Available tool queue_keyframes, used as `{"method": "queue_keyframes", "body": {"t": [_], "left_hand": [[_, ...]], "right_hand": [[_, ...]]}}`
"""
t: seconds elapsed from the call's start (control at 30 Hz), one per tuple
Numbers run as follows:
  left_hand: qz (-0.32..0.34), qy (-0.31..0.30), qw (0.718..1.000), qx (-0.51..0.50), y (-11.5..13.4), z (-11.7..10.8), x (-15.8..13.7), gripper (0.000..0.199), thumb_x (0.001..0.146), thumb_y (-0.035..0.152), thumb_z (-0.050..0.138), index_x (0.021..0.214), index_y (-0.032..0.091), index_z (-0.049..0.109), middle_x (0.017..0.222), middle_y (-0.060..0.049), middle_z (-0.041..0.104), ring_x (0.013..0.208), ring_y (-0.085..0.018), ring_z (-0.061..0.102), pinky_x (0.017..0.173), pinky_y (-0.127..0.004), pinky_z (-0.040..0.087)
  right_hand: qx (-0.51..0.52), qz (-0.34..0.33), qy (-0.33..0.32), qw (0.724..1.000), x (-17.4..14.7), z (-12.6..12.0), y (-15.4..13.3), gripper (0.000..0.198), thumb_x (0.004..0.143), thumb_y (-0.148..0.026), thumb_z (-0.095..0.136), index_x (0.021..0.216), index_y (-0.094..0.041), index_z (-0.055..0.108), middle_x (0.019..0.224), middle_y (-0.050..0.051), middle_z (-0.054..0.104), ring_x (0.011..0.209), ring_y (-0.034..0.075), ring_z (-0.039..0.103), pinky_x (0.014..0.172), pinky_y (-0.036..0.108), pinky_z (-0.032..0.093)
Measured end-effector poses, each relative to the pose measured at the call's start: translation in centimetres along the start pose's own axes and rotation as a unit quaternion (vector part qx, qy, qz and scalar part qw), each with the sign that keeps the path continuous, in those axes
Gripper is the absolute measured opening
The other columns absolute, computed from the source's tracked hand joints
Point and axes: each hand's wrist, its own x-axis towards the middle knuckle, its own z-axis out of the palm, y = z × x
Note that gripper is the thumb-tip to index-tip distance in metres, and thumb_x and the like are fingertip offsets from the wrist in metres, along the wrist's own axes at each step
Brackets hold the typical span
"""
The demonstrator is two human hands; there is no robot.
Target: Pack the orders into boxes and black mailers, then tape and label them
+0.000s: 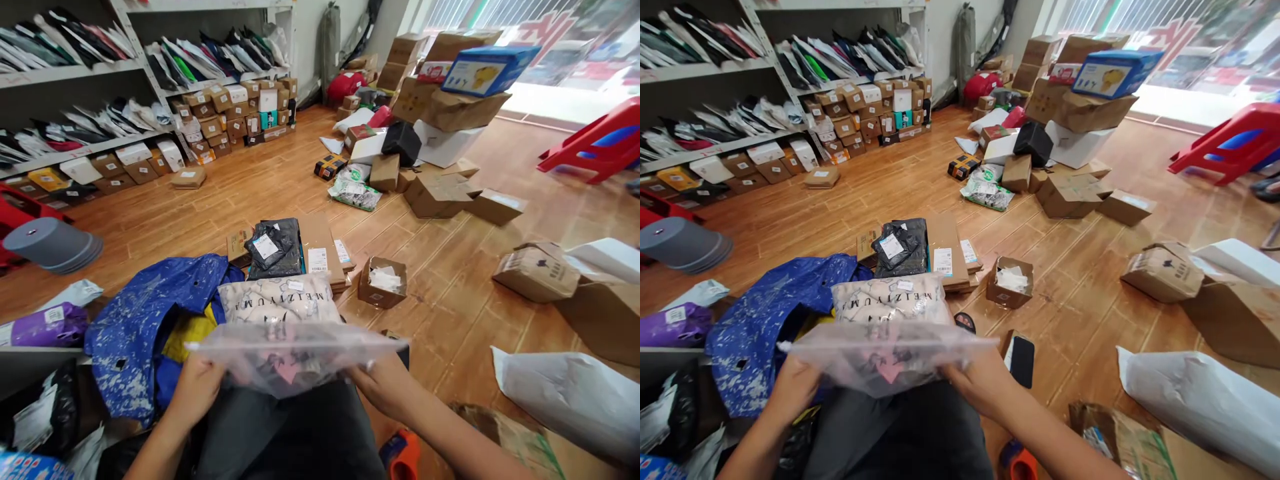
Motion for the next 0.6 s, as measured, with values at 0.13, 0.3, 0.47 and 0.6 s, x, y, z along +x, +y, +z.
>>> {"method": "queue_keyframes", "body": {"t": [0.13, 0.3, 0.47, 0.6], "left_hand": [[-0.121, 0.030, 0.989, -0.084, -1.1, 0.7, 0.9, 0.069, 0.088, 0.081, 0.066, 0.097, 0.014, 0.084, 0.071, -0.009, 0.079, 0.054, -0.023, 0.071, 0.058, -0.033, 0.062], [-0.141, 0.076, 0.983, -0.094, -1.7, 0.9, 2.4, 0.066, 0.087, 0.078, 0.069, 0.094, 0.014, 0.080, 0.074, -0.007, 0.078, 0.055, -0.022, 0.070, 0.058, -0.033, 0.062], [-0.120, 0.115, 0.986, -0.012, -1.3, 1.3, 3.2, 0.063, 0.090, 0.077, 0.065, 0.090, 0.015, 0.076, 0.074, -0.006, 0.076, 0.060, -0.022, 0.070, 0.059, -0.031, 0.061], [0.023, 0.228, 0.957, 0.176, -1.2, 1.3, 0.7, 0.053, 0.099, 0.052, 0.066, 0.140, 0.019, 0.062, 0.108, -0.008, 0.077, 0.085, -0.023, 0.075, 0.074, -0.033, 0.065]], "right_hand": [[-0.005, 0.095, 0.009, 0.995, 2.3, -0.7, -1.9, 0.065, 0.110, -0.069, 0.035, 0.107, -0.021, 0.080, 0.114, 0.014, 0.080, 0.107, 0.033, 0.072, 0.100, 0.043, 0.051], [-0.021, 0.185, -0.045, 0.981, 4.6, -1.7, -2.4, 0.073, 0.106, -0.074, 0.034, 0.083, -0.020, 0.077, 0.093, 0.011, 0.079, 0.095, 0.032, 0.073, 0.087, 0.038, 0.051], [-0.052, 0.207, -0.074, 0.974, 5.9, -1.8, -2.2, 0.075, 0.106, -0.074, 0.032, 0.075, -0.019, 0.072, 0.082, 0.010, 0.074, 0.082, 0.028, 0.069, 0.077, 0.035, 0.048], [-0.089, 0.222, -0.084, 0.967, 6.7, -1.7, -1.6, 0.074, 0.106, -0.072, 0.034, 0.066, -0.019, 0.067, 0.074, 0.011, 0.072, 0.076, 0.027, 0.067, 0.074, 0.035, 0.047]]}}
